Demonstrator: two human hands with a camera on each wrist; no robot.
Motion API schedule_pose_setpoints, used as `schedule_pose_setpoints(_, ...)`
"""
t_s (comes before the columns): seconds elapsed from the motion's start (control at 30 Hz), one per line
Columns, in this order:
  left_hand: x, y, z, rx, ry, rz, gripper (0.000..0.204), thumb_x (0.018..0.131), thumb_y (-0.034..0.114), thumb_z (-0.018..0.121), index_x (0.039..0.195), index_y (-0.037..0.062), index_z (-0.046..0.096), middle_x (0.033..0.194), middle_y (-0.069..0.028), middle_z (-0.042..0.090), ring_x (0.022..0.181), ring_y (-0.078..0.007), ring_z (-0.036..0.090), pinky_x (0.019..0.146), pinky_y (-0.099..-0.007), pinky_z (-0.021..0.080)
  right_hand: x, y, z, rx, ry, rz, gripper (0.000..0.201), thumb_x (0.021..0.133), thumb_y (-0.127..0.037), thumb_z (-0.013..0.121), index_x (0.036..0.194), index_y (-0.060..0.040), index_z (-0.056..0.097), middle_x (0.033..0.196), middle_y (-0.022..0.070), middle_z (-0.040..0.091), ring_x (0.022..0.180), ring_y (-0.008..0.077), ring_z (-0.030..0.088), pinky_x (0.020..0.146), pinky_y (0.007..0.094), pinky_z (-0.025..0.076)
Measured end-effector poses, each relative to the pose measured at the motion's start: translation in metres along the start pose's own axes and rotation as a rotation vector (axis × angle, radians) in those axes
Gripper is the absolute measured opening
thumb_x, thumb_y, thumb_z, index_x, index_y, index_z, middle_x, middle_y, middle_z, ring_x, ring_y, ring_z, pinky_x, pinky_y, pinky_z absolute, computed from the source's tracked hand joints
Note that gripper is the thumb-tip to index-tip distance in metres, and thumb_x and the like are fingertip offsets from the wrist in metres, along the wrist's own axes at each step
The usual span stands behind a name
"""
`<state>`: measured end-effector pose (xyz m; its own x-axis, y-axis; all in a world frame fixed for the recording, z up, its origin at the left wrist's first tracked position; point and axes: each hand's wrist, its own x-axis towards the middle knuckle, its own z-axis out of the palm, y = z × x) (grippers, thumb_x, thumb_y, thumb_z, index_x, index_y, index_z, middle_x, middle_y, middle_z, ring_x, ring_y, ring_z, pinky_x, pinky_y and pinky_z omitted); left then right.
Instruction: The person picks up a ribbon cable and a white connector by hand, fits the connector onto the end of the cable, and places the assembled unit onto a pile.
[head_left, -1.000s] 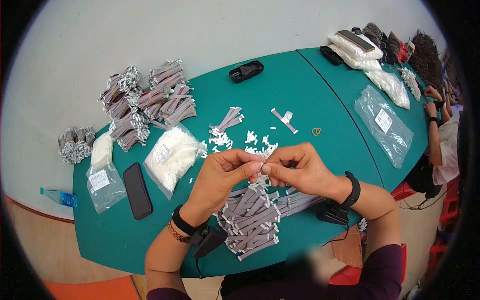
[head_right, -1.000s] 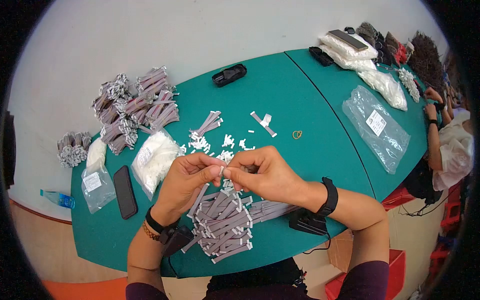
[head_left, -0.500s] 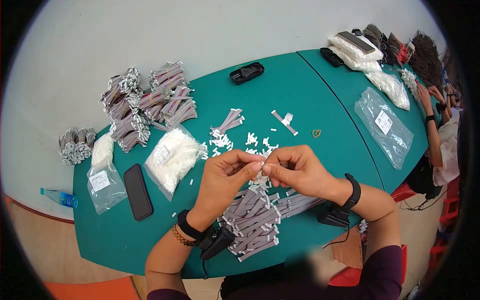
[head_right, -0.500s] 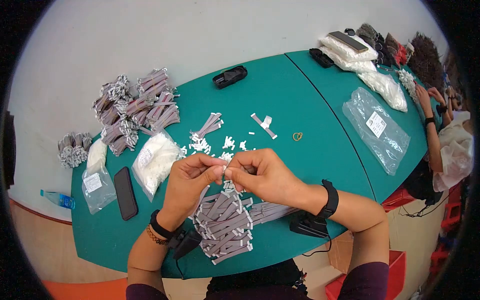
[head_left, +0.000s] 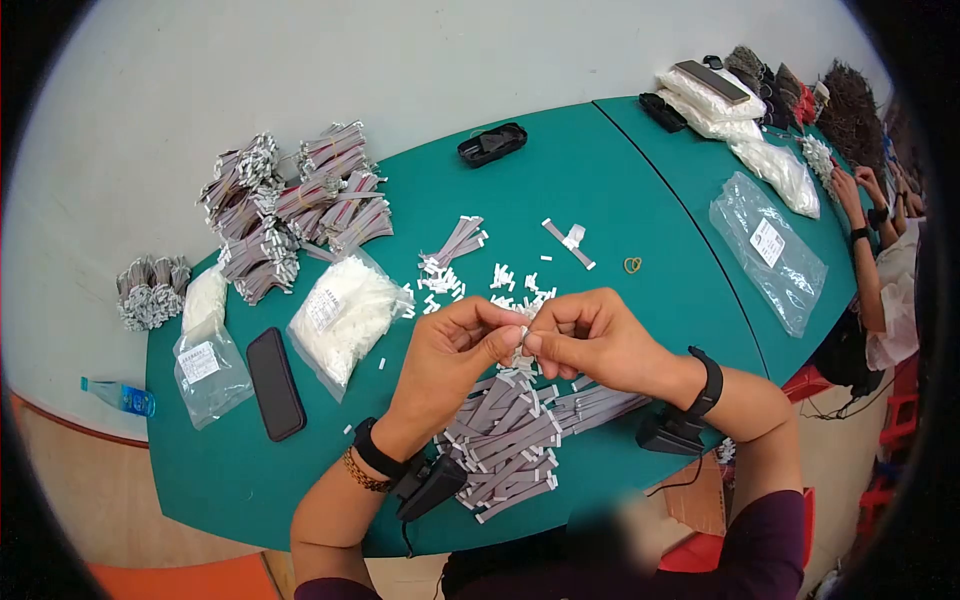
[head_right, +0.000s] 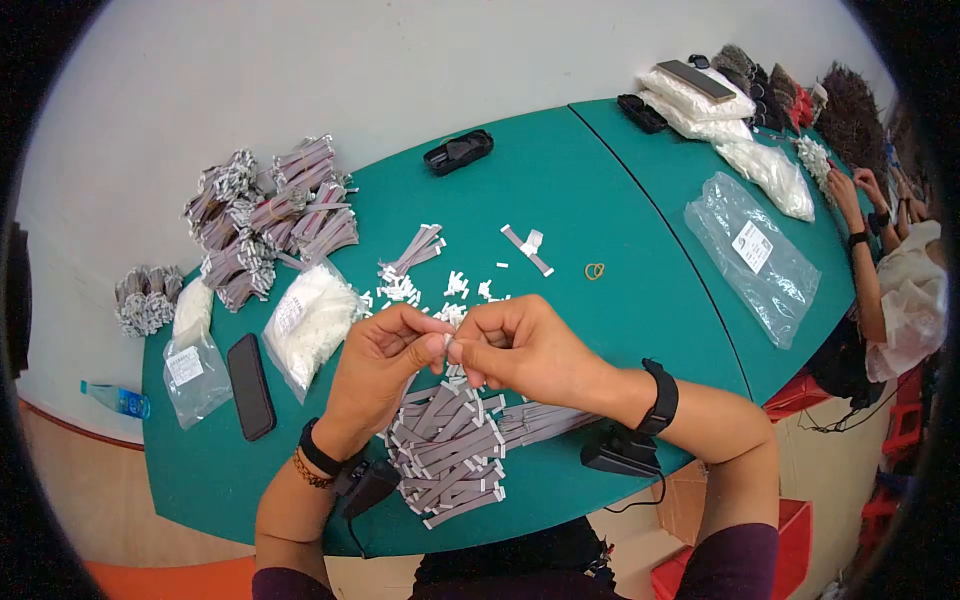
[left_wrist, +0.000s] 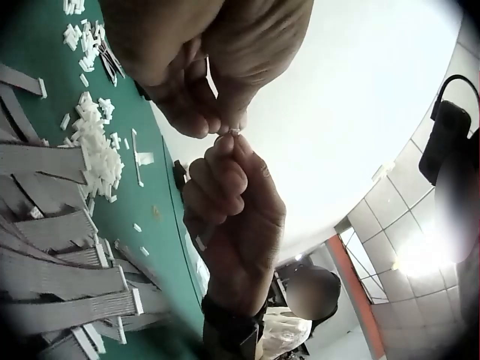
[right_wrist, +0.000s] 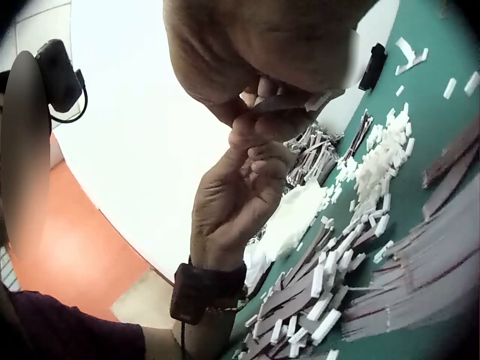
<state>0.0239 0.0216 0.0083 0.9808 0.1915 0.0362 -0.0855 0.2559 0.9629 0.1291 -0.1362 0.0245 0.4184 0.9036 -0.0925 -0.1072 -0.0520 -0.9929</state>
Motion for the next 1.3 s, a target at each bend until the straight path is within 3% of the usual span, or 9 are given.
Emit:
schedule_pose_setpoints(0.27, 0.002, 0.007, 0.004, 0.043, -0.011, -0.023, 0.014, 0.091, 0.013, 0.054, 0.097, -0.0004, 0.057, 0.075, -0.0012, 0.058, 0.067, -0.0063, 0.05, 0.062, -0.0209, 0.042, 0.001, 0.0, -0.001, -0.043, 0.002, -0.06, 0.021, 0.089, -0.017, 0.057, 0.076, -0.0015, 0.059, 0.062, -0.0012, 0.057, 0.054, 0.0018, 0.047, 0.047, 0.0182, 0.035)
schedule_pose_setpoints(0.37, 0.004, 0.012, -0.007, 0.186, -0.085, -0.024, 0.02, 0.095, 0.02, 0.047, 0.09, 0.0012, 0.052, 0.067, -0.0002, 0.049, 0.062, -0.007, 0.043, 0.057, -0.0225, 0.038, 0.001, 0.001, -0.002, -0.054, -0.004, -0.062, 0.021, 0.09, -0.017, 0.057, 0.075, -0.0017, 0.059, 0.061, -0.0016, 0.056, 0.054, 0.0017, 0.046, 0.047, 0.0184, 0.035)
schedule_pose_setpoints(0.47, 0.001, 0.013, -0.006, 0.558, -0.153, 0.046, 0.029, 0.097, 0.027, 0.042, 0.082, 0.0029, 0.047, 0.067, 0.0006, 0.042, 0.062, -0.0073, 0.037, 0.056, -0.0219, 0.033, 0.002, 0.002, -0.001, -0.048, -0.023, -0.064, 0.02, 0.09, -0.016, 0.056, 0.075, -0.0019, 0.059, 0.061, -0.0018, 0.055, 0.054, 0.0018, 0.046, 0.047, 0.0187, 0.035)
schedule_pose_setpoints(0.57, 0.002, 0.011, -0.007, 0.636, -0.202, 0.127, 0.029, 0.097, 0.026, 0.042, 0.079, 0.0027, 0.044, 0.066, 0.0012, 0.038, 0.062, -0.0068, 0.033, 0.055, -0.0224, 0.031, 0.001, 0.003, 0.0, -0.065, -0.041, -0.059, 0.02, 0.09, -0.016, 0.056, 0.075, -0.0017, 0.058, 0.061, -0.0017, 0.055, 0.054, 0.0021, 0.046, 0.047, 0.0191, 0.035)
schedule_pose_setpoints(0.97, -0.002, 0.0, 0.001, 0.527, -0.143, 0.121, 0.031, 0.096, 0.024, 0.043, 0.074, 0.0032, 0.043, 0.064, 0.0016, 0.034, 0.062, -0.0068, 0.031, 0.054, -0.0229, 0.029, -0.003, 0.007, 0.005, -0.072, -0.041, -0.074, 0.021, 0.09, -0.014, 0.056, 0.073, -0.0012, 0.055, 0.062, -0.0006, 0.055, 0.056, 0.003, 0.047, 0.046, 0.021, 0.035)
schedule_pose_setpoints(1.07, -0.004, 0.004, 0.003, 0.563, -0.13, 0.136, 0.029, 0.095, 0.022, 0.044, 0.077, -0.0003, 0.044, 0.061, -0.0046, 0.034, 0.059, -0.0097, 0.03, 0.051, -0.0269, 0.03, -0.004, 0.008, 0.007, -0.073, -0.028, -0.094, 0.021, 0.09, -0.015, 0.055, 0.073, -0.0017, 0.054, 0.062, -0.0006, 0.055, 0.056, 0.0027, 0.047, 0.046, 0.0207, 0.035)
schedule_pose_setpoints(1.17, -0.001, 0.008, 0.001, 0.605, -0.147, 0.063, 0.031, 0.096, 0.026, 0.043, 0.073, 0.0038, 0.043, 0.064, 0.0019, 0.035, 0.062, -0.0063, 0.031, 0.053, -0.023, 0.028, 0.001, 0.011, 0.003, -0.055, -0.048, -0.074, 0.021, 0.09, -0.016, 0.055, 0.075, -0.0019, 0.055, 0.063, -0.0007, 0.056, 0.055, 0.0026, 0.046, 0.046, 0.0203, 0.035)
schedule_pose_setpoints(1.3, 0.002, 0.011, -0.007, 0.52, -0.19, 0.059, 0.032, 0.096, 0.027, 0.043, 0.073, 0.0046, 0.042, 0.064, 0.0024, 0.034, 0.062, -0.0062, 0.031, 0.053, -0.023, 0.028, 0.004, 0.006, 0.002, -0.073, -0.076, -0.068, 0.021, 0.091, -0.018, 0.055, 0.078, -0.0018, 0.058, 0.064, -0.0009, 0.057, 0.054, 0.0028, 0.047, 0.047, 0.0195, 0.036)
